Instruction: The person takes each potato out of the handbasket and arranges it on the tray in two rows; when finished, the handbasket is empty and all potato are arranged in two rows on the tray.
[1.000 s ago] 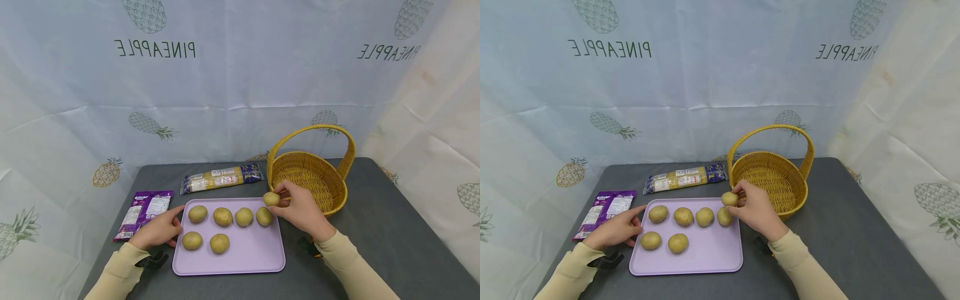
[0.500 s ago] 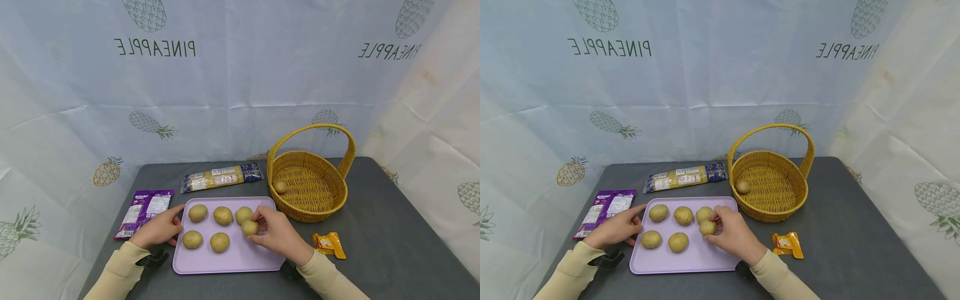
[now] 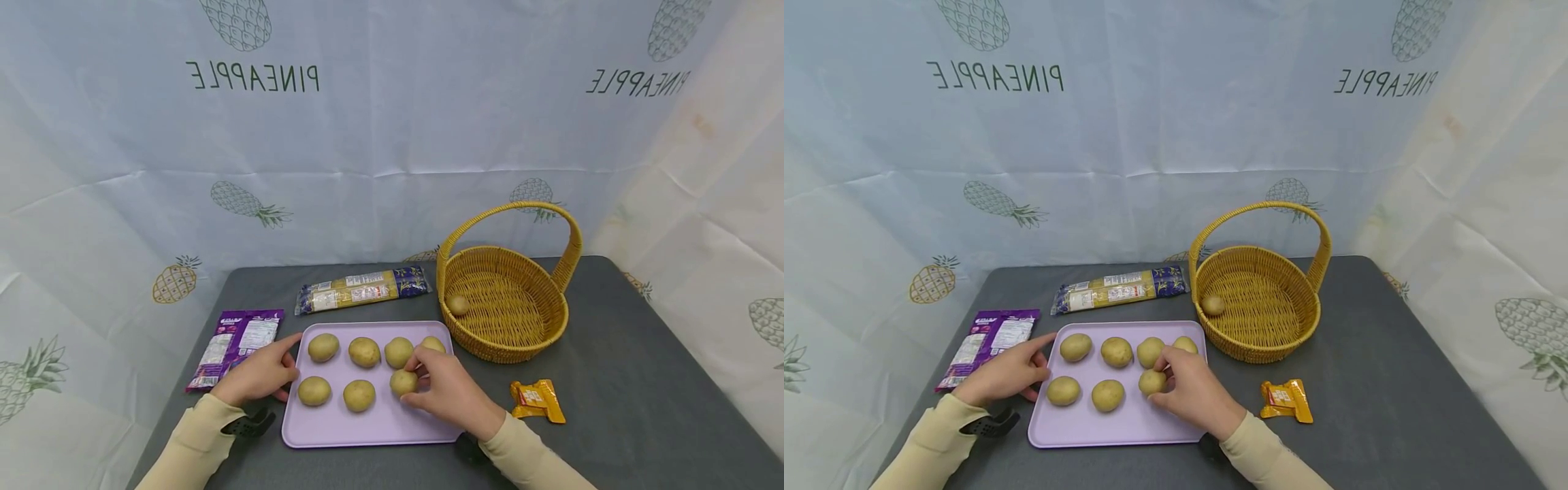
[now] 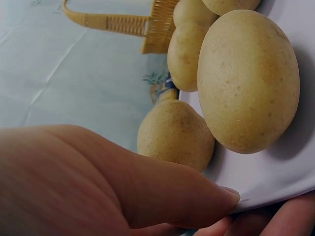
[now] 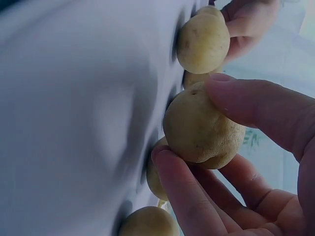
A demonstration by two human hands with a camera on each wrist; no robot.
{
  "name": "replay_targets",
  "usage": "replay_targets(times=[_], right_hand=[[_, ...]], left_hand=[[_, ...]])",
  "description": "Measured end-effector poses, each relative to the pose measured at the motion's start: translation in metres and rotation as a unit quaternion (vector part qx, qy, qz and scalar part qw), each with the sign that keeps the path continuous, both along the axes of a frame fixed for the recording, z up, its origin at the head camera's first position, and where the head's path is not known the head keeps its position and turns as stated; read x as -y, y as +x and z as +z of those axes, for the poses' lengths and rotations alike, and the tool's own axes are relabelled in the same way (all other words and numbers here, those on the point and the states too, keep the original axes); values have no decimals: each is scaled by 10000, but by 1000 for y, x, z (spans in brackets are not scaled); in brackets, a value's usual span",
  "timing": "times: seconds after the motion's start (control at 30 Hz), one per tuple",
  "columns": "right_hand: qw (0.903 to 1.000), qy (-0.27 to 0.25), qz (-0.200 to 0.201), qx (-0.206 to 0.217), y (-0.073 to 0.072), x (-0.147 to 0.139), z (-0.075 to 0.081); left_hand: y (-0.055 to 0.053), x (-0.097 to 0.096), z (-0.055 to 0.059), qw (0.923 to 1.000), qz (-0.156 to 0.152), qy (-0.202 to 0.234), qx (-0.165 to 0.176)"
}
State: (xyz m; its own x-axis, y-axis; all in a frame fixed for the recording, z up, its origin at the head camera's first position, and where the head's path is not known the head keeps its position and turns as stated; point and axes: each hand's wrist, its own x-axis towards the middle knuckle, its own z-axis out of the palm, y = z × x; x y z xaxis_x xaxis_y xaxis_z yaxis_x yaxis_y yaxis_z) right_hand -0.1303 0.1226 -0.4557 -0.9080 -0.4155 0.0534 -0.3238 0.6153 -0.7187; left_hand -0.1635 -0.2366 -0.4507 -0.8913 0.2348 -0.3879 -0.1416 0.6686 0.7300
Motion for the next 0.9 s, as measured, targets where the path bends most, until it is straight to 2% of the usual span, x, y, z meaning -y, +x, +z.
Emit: replay_targets(times=[0.2,0.9], right_hand=[[9999,72,107,62,0,2,-3],[9998,154,117,28,1,3,-6]], left_hand=[[0,0,1,10000,27,-18,24],[-1,1,-1,10000,21,-4,4]])
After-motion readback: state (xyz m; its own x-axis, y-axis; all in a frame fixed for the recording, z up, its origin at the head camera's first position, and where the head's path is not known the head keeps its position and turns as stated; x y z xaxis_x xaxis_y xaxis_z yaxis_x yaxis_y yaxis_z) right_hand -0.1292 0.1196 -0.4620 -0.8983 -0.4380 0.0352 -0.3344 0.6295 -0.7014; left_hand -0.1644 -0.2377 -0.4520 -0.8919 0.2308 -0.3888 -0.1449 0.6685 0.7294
